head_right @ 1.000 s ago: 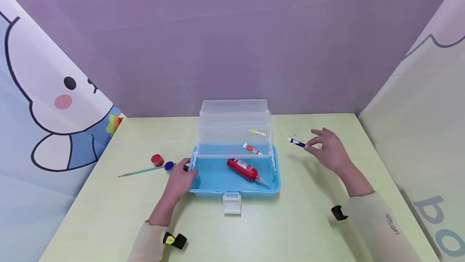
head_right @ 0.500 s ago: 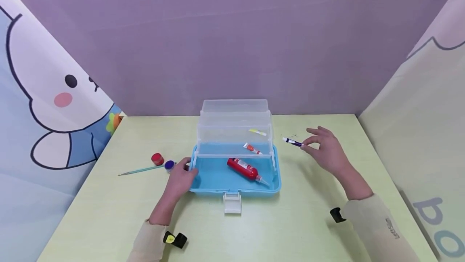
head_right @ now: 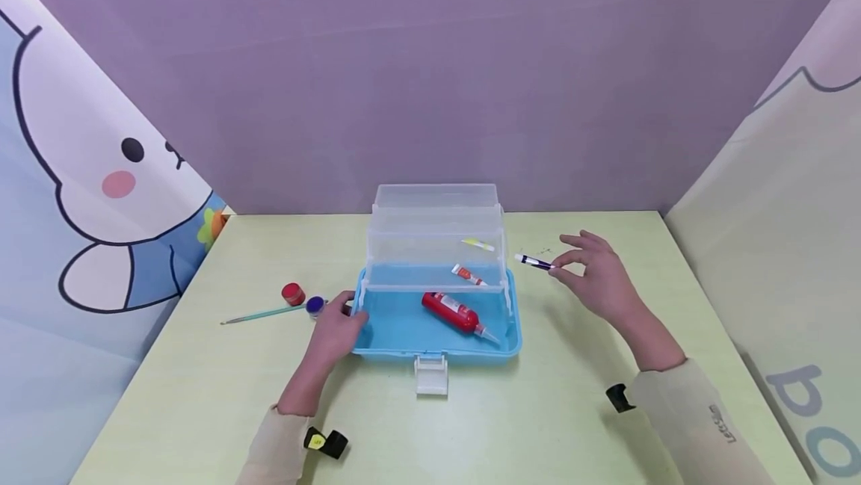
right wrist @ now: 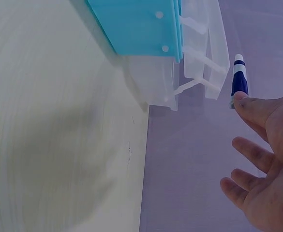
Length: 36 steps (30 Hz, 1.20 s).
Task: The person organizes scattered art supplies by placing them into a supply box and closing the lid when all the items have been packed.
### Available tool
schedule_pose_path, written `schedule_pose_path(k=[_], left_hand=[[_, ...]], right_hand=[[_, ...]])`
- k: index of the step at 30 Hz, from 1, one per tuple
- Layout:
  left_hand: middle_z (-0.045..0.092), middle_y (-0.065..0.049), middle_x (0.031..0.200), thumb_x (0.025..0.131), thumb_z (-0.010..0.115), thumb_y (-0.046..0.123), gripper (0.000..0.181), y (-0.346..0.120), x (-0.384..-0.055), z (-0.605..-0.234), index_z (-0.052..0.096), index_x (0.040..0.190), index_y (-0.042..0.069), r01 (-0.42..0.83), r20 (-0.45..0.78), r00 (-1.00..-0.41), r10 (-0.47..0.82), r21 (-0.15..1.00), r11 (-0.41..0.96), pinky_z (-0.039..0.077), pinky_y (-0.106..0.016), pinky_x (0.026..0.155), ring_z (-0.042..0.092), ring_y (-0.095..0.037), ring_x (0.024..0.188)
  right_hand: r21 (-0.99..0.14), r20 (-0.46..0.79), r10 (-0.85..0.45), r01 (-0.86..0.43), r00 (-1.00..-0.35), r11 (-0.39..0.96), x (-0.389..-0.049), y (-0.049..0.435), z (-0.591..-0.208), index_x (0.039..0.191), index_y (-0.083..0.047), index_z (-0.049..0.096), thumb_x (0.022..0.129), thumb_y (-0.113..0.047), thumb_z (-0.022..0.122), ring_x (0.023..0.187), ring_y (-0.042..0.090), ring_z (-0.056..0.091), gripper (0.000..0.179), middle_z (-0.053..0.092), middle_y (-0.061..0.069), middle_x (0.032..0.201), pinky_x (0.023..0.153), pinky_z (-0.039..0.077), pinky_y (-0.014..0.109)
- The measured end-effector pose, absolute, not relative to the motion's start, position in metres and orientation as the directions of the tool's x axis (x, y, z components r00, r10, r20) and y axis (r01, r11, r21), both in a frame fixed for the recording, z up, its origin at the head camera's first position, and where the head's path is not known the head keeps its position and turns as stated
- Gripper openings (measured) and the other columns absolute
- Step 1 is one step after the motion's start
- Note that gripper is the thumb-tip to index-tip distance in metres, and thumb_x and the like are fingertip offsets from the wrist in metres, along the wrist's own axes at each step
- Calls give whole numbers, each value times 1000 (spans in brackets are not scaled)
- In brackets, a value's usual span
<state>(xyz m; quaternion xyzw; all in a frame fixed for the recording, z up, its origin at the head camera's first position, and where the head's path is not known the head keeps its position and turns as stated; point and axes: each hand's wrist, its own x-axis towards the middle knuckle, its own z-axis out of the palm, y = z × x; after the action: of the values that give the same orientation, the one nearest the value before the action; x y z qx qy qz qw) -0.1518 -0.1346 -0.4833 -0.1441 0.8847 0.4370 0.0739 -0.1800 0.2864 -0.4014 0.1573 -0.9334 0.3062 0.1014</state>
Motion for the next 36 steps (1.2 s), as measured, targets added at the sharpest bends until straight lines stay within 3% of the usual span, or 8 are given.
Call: schedule_pose_path(k=[36], left_hand=[[59,-9,93,90,55,22,44,-137,-150,-480,54,133,12,-286,-228,-958,-172,751,596,47,-34,65,55,-26,81]], right_hand=[[-523,268,-253,-361,-930,772,-194,252,-399,88,-6,76,81,-7,77,131,45,36,6,58,21,128,100,29,66]])
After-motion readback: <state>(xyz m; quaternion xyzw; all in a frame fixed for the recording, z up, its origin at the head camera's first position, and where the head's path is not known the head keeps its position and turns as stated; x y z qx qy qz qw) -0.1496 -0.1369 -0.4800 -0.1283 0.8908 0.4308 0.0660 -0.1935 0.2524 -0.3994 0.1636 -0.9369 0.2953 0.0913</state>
